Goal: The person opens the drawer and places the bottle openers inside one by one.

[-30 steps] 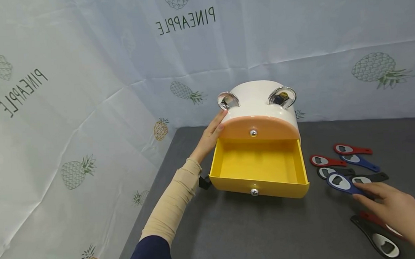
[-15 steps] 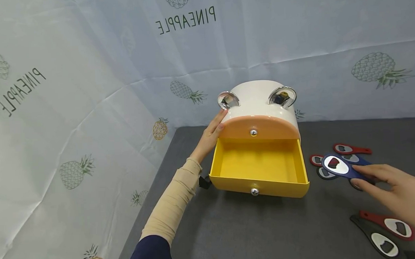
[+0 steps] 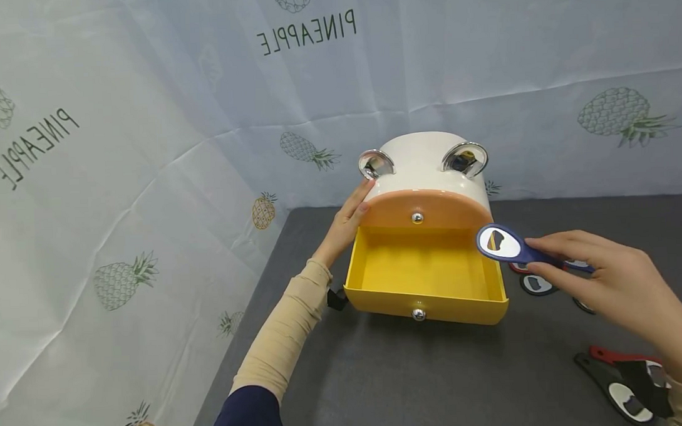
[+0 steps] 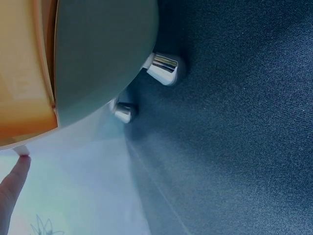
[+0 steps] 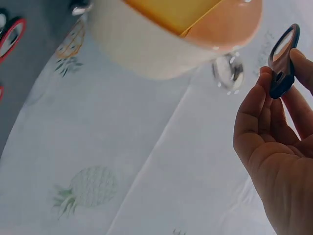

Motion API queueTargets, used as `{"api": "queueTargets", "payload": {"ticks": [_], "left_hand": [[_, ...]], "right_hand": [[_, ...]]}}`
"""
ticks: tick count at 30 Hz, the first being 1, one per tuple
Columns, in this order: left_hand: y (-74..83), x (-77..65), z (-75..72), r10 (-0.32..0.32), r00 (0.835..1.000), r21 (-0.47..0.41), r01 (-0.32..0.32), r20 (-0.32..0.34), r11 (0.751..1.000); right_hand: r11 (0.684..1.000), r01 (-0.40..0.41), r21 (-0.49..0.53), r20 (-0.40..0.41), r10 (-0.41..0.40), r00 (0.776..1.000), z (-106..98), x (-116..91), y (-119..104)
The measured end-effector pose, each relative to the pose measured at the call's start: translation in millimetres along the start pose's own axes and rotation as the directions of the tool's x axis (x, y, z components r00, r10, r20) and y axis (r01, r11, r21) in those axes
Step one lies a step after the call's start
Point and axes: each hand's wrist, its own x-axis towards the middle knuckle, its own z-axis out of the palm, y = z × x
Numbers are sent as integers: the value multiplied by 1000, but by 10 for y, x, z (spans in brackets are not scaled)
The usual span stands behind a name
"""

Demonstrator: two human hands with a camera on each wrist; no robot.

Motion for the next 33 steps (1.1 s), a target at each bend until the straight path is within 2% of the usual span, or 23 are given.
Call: {"api": "queueTargets", "payload": {"ticks": [3,7,10,14,18,27,33], "left_hand": [[-1,-1,-3,0,1000,2,0,1,1000],[-7,2,-6,0,1000,9,0,-4,1000],[0,4,-8,0,1000,16,0,-5,1000],[12,2,-9,-3,1000,23,3,1,1000],[18,0,-4,-1,1000,36,1,4,999],[-26,13,1,15,1000,17,-15,-18,1000],[-11,17,1,4,1000,42,-4,-4,999]], "right_hand": [[1000,22,-5,26,-22,999,44,72,-141],[990,108,87,-31,-106,994,171,159,-329],[973,173,150,-40,-169,985,277,239,-452],[960,224,168,-13,-225,974,434,340,-590],[952,241,190,21,-250,968,593,414,-697],[963,141,231,164,-181,970,856,557,-824],[971,84,223,260,-142,955,946,625,-835]]}}
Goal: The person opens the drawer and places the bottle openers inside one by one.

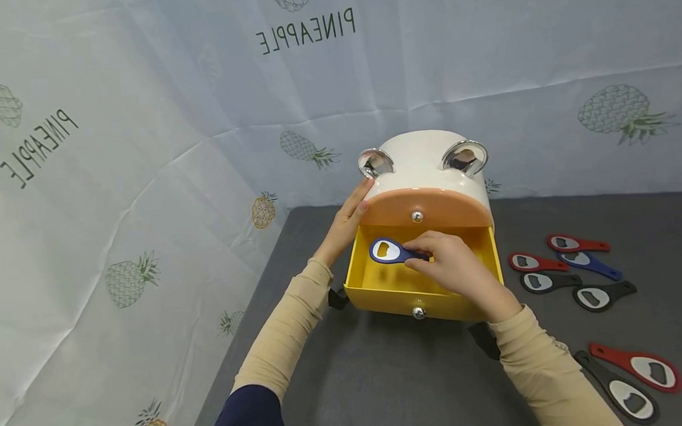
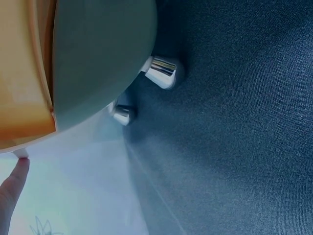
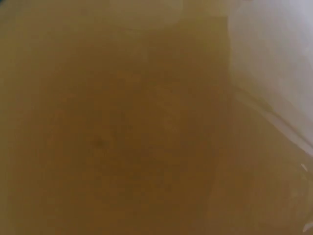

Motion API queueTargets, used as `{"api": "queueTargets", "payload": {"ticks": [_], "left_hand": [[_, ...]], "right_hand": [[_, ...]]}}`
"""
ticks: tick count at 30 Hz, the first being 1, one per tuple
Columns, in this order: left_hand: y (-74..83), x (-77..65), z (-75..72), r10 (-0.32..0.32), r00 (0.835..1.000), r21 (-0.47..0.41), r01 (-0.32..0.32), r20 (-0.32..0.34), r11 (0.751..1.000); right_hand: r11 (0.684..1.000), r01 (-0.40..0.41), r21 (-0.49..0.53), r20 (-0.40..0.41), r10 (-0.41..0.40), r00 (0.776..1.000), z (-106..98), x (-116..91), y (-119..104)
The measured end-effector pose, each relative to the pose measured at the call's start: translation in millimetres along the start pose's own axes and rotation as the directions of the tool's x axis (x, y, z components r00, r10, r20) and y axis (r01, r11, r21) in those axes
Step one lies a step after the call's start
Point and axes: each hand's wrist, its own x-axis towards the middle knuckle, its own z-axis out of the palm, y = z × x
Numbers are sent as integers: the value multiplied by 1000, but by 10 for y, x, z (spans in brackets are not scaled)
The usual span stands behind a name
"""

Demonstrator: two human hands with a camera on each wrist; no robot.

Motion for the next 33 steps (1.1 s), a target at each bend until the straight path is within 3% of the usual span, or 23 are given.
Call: {"api": "queueTargets", "payload": {"ticks": [7,14,18,33], "left_hand": [[280,-87,-59,-26,1000,-7,26,16,1000],[37,-25,16,-4,1000,-12,3,-17,1000],[-17,-6,37,7,1000,-29,-8,-26,1000],[-20,-2,34,10,1000,-20,-10,-30,1000]], "right_hand": [[1000,-20,-5,119,20,993,54,104,-33],[999,-41,-32,233,48,971,133,194,-38],[998,-34,-46,289,46,956,183,232,-42],[990,-45,-133,331,87,940,250,233,-49]]}}
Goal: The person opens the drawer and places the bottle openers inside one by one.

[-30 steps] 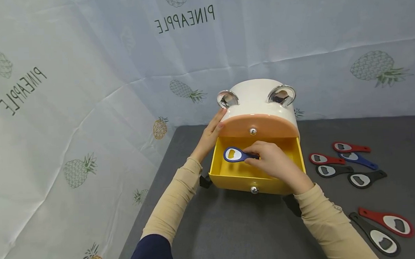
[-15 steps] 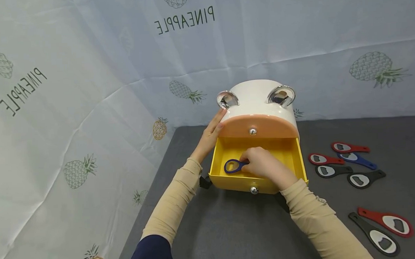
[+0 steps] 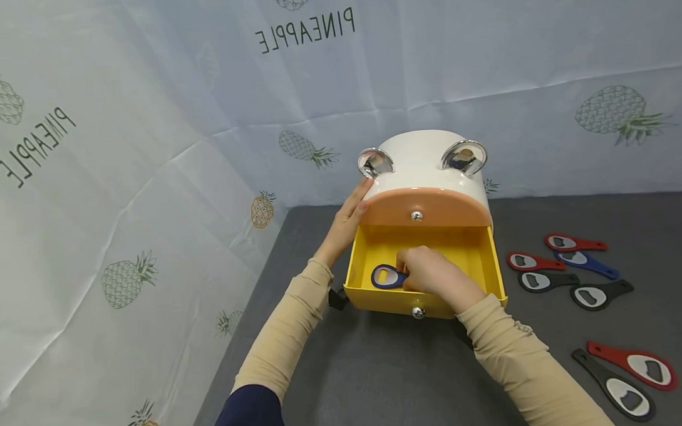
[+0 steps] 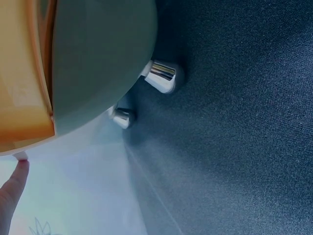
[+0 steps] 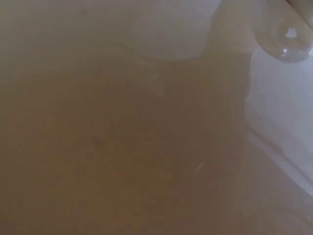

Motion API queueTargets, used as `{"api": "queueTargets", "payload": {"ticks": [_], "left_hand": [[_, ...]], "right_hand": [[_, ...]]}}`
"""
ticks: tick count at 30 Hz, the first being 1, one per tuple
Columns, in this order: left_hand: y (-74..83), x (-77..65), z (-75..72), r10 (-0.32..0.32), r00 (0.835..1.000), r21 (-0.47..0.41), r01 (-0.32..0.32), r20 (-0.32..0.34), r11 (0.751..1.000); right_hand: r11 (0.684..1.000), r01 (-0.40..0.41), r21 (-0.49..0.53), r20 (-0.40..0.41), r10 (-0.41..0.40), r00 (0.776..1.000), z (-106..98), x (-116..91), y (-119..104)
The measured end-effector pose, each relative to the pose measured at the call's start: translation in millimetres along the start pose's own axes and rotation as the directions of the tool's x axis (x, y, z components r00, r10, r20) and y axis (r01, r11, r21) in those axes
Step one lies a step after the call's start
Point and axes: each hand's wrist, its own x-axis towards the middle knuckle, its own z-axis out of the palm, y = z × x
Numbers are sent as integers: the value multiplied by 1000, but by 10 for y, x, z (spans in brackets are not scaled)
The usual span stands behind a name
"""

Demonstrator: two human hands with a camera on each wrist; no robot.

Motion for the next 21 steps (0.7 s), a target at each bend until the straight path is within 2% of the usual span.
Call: {"api": "queueTargets", "payload": {"ticks": [9,16,21], "left_hand": [[49,-8,-8,-15,1000,-20,15,13,1000],[352,-110,-80,-22,999,-17,22,28,1000],[396,-125,-88,-33,998,-17,34,45,999]], "right_hand": [[999,-23,-49,-29,21,999,12,-12,18],[996,-47,-70,-25,45,999,9,-27,18],[996,-73,-56,-25,72,997,2,-30,20]]}}
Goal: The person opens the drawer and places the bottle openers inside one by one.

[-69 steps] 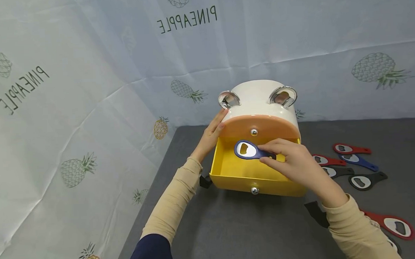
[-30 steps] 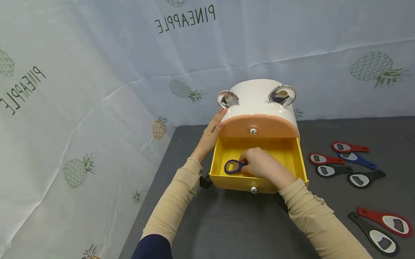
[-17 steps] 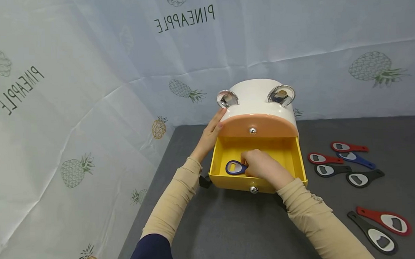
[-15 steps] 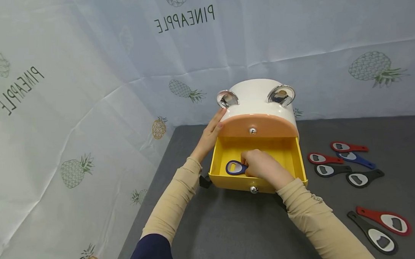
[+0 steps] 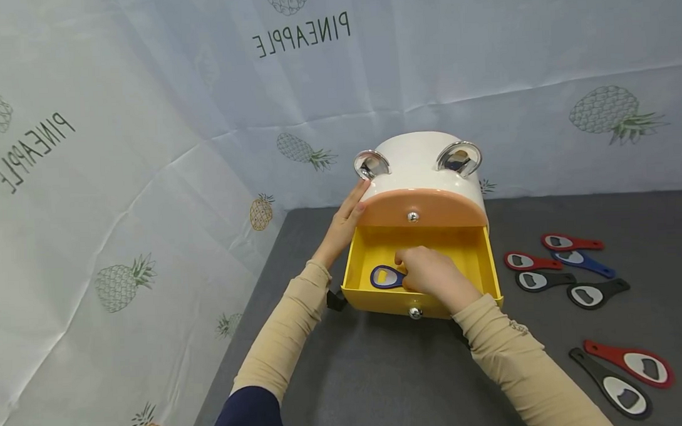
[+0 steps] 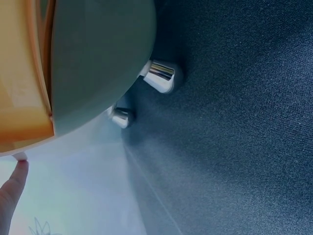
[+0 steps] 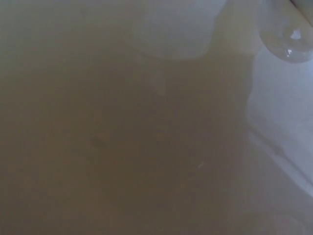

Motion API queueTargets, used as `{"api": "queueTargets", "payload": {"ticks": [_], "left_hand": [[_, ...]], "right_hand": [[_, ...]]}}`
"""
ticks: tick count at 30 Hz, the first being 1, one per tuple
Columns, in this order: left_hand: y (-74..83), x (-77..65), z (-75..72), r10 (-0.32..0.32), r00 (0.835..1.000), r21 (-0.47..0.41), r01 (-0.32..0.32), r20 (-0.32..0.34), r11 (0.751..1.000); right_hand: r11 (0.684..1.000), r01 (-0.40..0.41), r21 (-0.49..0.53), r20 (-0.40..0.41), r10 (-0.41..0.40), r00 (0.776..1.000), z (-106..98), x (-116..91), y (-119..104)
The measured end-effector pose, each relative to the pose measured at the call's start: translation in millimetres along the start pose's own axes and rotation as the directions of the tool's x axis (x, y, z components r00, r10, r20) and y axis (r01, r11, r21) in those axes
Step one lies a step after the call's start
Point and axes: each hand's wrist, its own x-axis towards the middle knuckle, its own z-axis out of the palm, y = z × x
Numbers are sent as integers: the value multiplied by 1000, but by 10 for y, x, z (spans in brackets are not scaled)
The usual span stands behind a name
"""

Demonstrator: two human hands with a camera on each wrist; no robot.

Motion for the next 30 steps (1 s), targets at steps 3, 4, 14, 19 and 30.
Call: {"api": "queueTargets", "payload": {"ticks": [3,4,14,19,30], "left_hand": [[9,4,4,-10,1000,-3,10,11,1000],[11,5,6,-11,1000,-1,11,12,1000],[-120,42,48,15,1000,-1,-15,-17,1000],[-359,106,89,22,999,12,-21,-42,1000],[-30,19,24,10,1000,9,-10,-9,1000]], "right_hand": [[1000,-18,0,-26,18,999,-11,-12,9],[1000,-23,-1,-37,23,999,-15,-18,12],[999,-37,17,-107,39,994,-107,-120,-5],[998,-12,55,-153,20,988,-158,-208,-20],[990,93,104,-315,-56,947,-325,-472,66]]}}
